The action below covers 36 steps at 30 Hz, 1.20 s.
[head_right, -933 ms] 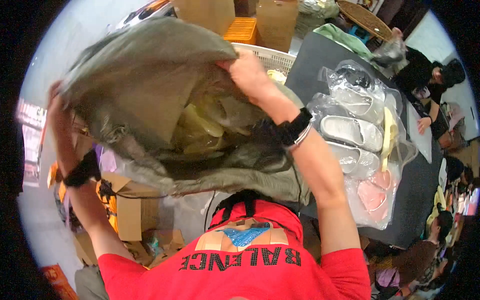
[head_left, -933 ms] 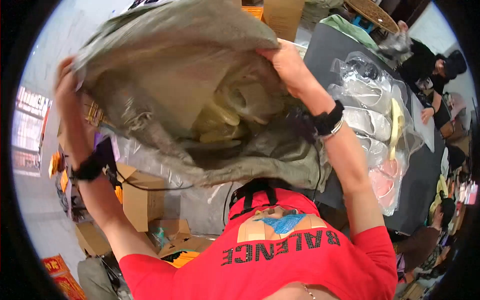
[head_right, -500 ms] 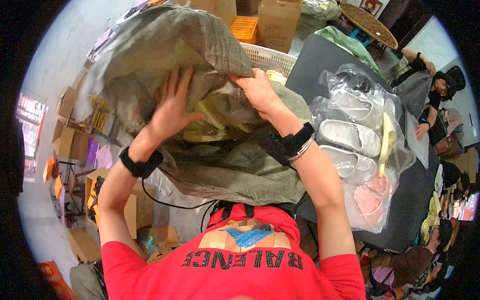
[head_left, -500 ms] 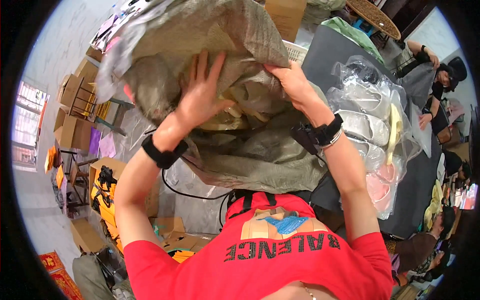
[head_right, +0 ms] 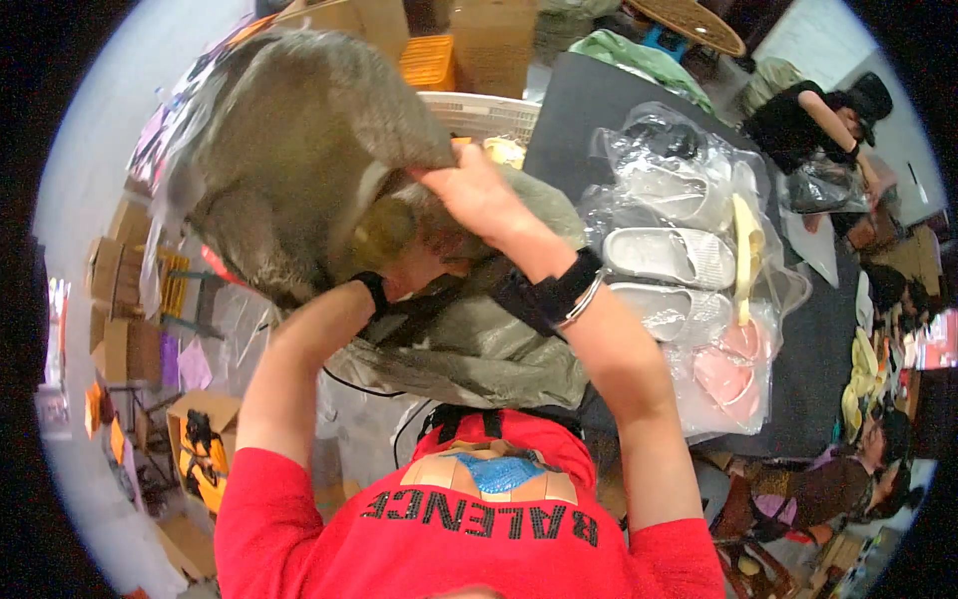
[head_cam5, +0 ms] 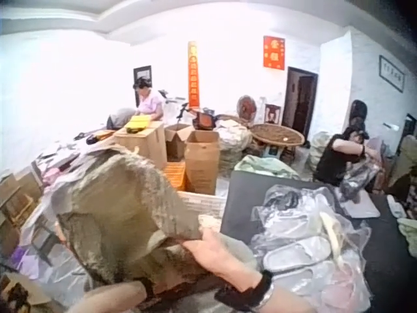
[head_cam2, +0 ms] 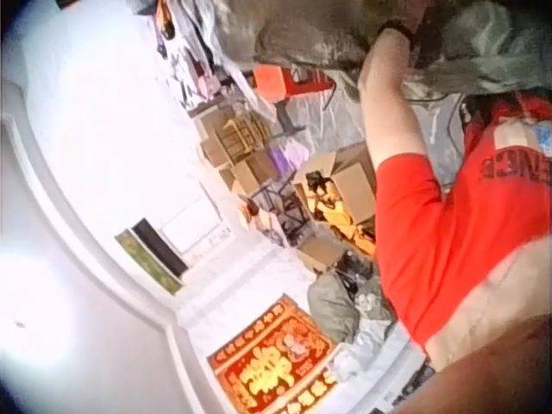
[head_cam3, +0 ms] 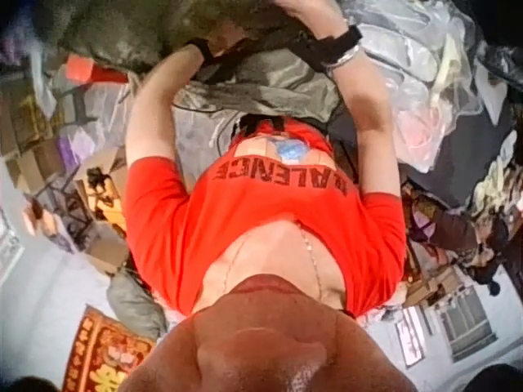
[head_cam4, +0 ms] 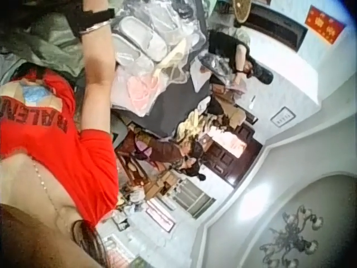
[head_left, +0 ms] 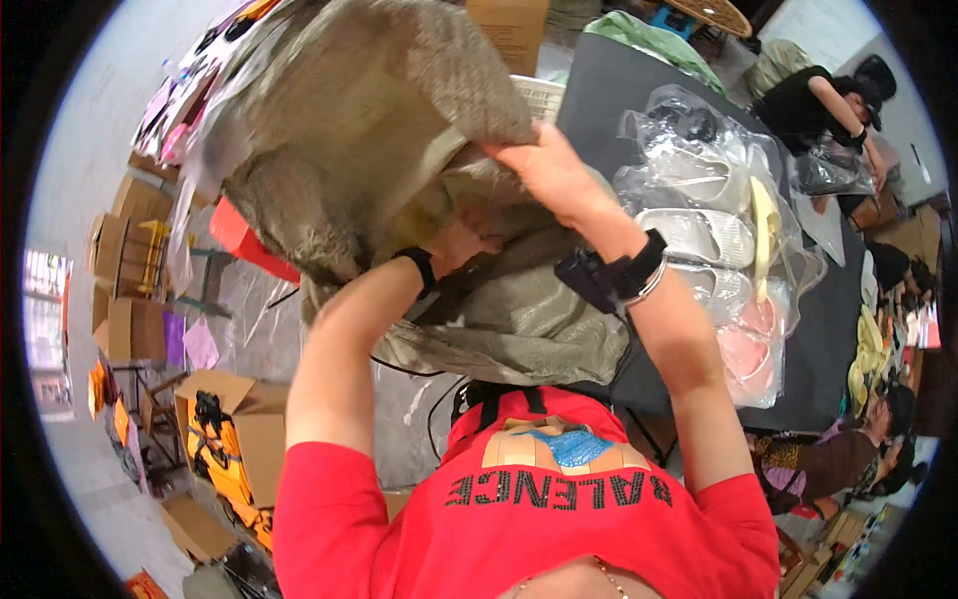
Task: Packing slippers into plastic bags at a factory finishing table.
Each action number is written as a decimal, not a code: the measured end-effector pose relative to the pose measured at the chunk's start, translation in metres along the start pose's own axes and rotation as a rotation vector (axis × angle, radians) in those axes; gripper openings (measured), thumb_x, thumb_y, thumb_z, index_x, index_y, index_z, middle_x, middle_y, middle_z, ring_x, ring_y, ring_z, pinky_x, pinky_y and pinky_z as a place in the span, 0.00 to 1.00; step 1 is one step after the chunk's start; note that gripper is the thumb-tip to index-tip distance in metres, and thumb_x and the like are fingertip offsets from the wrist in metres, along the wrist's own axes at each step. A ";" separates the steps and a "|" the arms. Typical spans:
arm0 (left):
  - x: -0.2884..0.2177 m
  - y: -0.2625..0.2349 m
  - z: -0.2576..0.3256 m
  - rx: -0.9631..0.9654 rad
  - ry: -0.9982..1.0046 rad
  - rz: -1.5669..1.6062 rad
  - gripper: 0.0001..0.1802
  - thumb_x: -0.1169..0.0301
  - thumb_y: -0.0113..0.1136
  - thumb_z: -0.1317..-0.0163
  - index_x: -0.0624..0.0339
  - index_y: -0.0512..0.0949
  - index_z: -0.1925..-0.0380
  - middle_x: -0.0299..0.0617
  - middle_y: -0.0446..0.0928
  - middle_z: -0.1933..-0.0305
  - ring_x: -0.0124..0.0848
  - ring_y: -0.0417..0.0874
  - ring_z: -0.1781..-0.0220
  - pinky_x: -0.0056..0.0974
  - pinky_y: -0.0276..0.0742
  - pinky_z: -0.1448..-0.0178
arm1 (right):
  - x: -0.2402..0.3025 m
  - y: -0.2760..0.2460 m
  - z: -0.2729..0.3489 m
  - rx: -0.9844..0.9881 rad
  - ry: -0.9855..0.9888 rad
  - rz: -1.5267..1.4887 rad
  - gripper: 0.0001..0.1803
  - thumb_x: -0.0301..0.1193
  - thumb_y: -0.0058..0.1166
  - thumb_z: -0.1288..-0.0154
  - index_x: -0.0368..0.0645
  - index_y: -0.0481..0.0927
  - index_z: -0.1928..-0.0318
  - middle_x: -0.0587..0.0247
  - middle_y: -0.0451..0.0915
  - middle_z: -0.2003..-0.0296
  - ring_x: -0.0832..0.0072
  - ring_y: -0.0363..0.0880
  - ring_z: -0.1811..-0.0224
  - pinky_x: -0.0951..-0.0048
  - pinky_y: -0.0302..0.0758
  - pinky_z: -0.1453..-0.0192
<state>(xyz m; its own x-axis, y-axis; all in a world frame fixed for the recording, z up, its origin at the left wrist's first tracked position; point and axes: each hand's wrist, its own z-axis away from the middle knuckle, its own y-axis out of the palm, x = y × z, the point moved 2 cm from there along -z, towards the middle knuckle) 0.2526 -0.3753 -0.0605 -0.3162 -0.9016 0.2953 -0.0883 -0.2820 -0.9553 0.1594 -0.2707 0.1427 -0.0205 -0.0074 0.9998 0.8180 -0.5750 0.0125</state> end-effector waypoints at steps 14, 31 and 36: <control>0.012 0.050 -0.053 0.426 -0.003 -0.059 0.23 0.62 0.43 0.40 0.29 0.62 0.42 0.38 0.57 0.36 0.47 0.55 0.35 0.59 0.49 0.38 | 0.000 -0.028 0.001 0.006 0.026 0.126 0.16 0.29 0.52 0.42 0.32 0.75 0.56 0.64 0.77 0.61 0.80 0.71 0.59 0.76 0.67 0.52; 0.005 -0.158 0.048 -0.032 0.017 -0.041 0.29 0.68 0.59 0.58 0.41 0.69 0.50 0.40 0.70 0.56 0.38 0.70 0.55 0.43 0.66 0.54 | -0.011 -0.063 -0.007 0.156 -0.015 0.036 0.18 0.31 0.55 0.45 0.33 0.75 0.56 0.60 0.79 0.64 0.77 0.74 0.62 0.74 0.69 0.55; -0.018 -0.242 0.059 -0.138 -0.150 0.216 0.28 0.67 0.60 0.61 0.45 0.73 0.53 0.44 0.70 0.56 0.41 0.70 0.54 0.44 0.66 0.52 | -0.026 -0.091 0.002 0.172 -0.113 0.020 0.14 0.26 0.51 0.42 0.34 0.75 0.55 0.64 0.77 0.62 0.79 0.72 0.61 0.76 0.68 0.53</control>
<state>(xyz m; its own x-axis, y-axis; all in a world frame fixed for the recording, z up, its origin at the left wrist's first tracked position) 0.3354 -0.3102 0.1655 -0.1991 -0.9772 0.0732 -0.1650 -0.0402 -0.9855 0.0866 -0.2160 0.1159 0.0533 0.0804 0.9953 0.9037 -0.4278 -0.0139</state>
